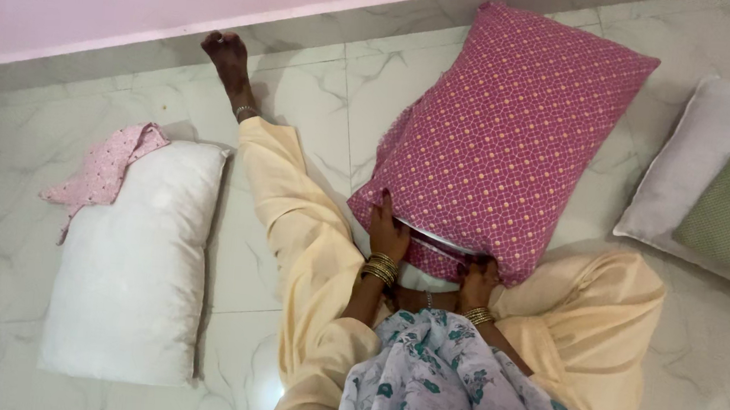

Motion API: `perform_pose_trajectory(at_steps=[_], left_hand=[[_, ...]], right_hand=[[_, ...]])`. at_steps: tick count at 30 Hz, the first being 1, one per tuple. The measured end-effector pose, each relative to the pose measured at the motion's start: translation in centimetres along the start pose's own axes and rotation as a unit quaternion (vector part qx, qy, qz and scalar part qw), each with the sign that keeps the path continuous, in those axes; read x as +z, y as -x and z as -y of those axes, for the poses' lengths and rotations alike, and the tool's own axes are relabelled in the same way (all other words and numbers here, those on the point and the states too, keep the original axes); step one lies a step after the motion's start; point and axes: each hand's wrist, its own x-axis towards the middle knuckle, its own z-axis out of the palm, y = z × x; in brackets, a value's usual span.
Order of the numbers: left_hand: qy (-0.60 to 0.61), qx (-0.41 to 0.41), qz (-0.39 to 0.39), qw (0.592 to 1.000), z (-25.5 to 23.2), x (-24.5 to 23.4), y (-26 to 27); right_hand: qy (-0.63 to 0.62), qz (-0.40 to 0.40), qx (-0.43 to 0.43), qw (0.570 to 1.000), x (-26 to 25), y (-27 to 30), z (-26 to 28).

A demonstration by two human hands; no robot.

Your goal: The person sits on the floor and places a green patterned cloth over a white pillow, smoothing it out. Then, they pick up a pink patterned cloth, unfold it, and place it over the same pillow, smoothing it out again.

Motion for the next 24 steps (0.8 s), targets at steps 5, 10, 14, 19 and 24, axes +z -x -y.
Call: perform_pose_trajectory(at_steps=[5,10,14,19,24], left_hand=[[-0.047,0.051,-0.075,0.995,-0.1,-0.7,-0.4],[-0.023,-0.022,-0.042,0.999,-0.4,-2.2,-1.1],[0.01,-0.002,-0.04,0.999,-0.9,-2.7,-0.3],[0.067,0.001,-0.05,0.997,-2.8,-2.6,2.0],[0.085,-0.061,-0.011,0.994,-5.2,-3.7,3.2]], right_hand=[[-0.059,0.006,0.057,0.997,0.0,-0.7,0.1],[-0.121,-0.051,0.043,0.99,0.2,-2.0,0.7],[-0.13,-0.092,0.032,0.987,0.4,-2.9,0.9],[-0.075,-0.125,0.009,0.989,0.2,-3.3,0.9],[-0.038,-0.11,-0.039,0.992,-0.7,-3.6,0.7]])
